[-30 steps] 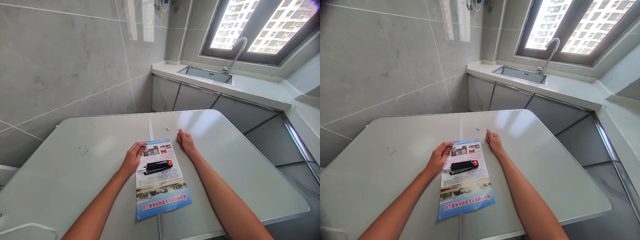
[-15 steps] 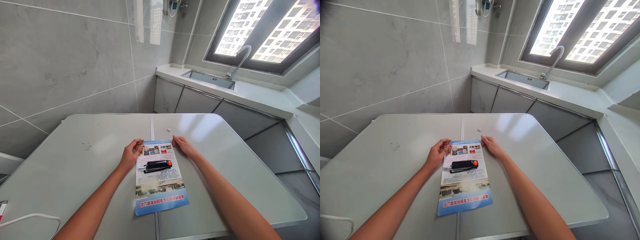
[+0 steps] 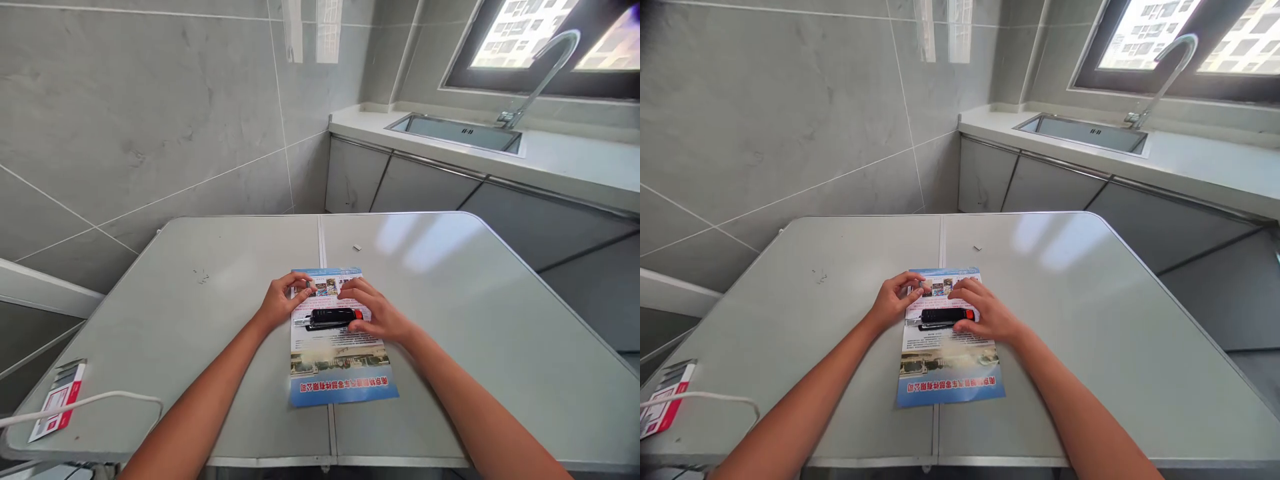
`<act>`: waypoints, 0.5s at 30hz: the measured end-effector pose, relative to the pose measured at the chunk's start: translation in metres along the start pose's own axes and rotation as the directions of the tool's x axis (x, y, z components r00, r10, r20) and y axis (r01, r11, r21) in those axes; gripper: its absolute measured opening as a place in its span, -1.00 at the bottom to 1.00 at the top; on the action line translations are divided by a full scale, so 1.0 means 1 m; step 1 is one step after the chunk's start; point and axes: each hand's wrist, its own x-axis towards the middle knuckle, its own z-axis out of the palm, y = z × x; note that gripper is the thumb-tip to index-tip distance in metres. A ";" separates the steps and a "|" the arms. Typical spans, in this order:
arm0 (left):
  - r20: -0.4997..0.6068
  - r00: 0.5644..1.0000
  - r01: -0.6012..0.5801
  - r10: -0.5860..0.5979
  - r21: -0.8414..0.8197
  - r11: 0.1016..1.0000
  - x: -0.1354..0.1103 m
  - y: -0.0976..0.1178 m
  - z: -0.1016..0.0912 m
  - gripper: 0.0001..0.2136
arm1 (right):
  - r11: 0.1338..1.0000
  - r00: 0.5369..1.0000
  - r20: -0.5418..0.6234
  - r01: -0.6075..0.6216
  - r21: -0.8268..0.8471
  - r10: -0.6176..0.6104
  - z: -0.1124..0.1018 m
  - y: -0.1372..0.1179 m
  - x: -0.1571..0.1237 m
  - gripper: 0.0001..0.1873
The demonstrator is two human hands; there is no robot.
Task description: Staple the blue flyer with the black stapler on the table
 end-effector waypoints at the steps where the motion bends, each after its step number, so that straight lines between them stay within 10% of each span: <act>1: 0.011 1.000 -0.006 0.006 -0.011 1.000 0.000 0.001 0.000 -0.71 | 0.999 0.998 0.061 0.028 -0.033 -0.026 0.004 -0.004 0.001 -0.35; 6: 0.017 1.000 0.010 -0.009 -0.087 0.996 -0.001 -0.004 -0.002 -0.69 | 0.977 0.990 0.130 0.084 -0.196 -0.059 0.025 -0.009 0.001 -0.55; 15: -0.011 0.997 -0.075 0.074 -0.110 0.991 0.005 -0.011 -0.002 -0.82 | 0.943 0.975 -0.190 0.049 -0.329 -0.117 0.024 0.005 -0.008 -0.54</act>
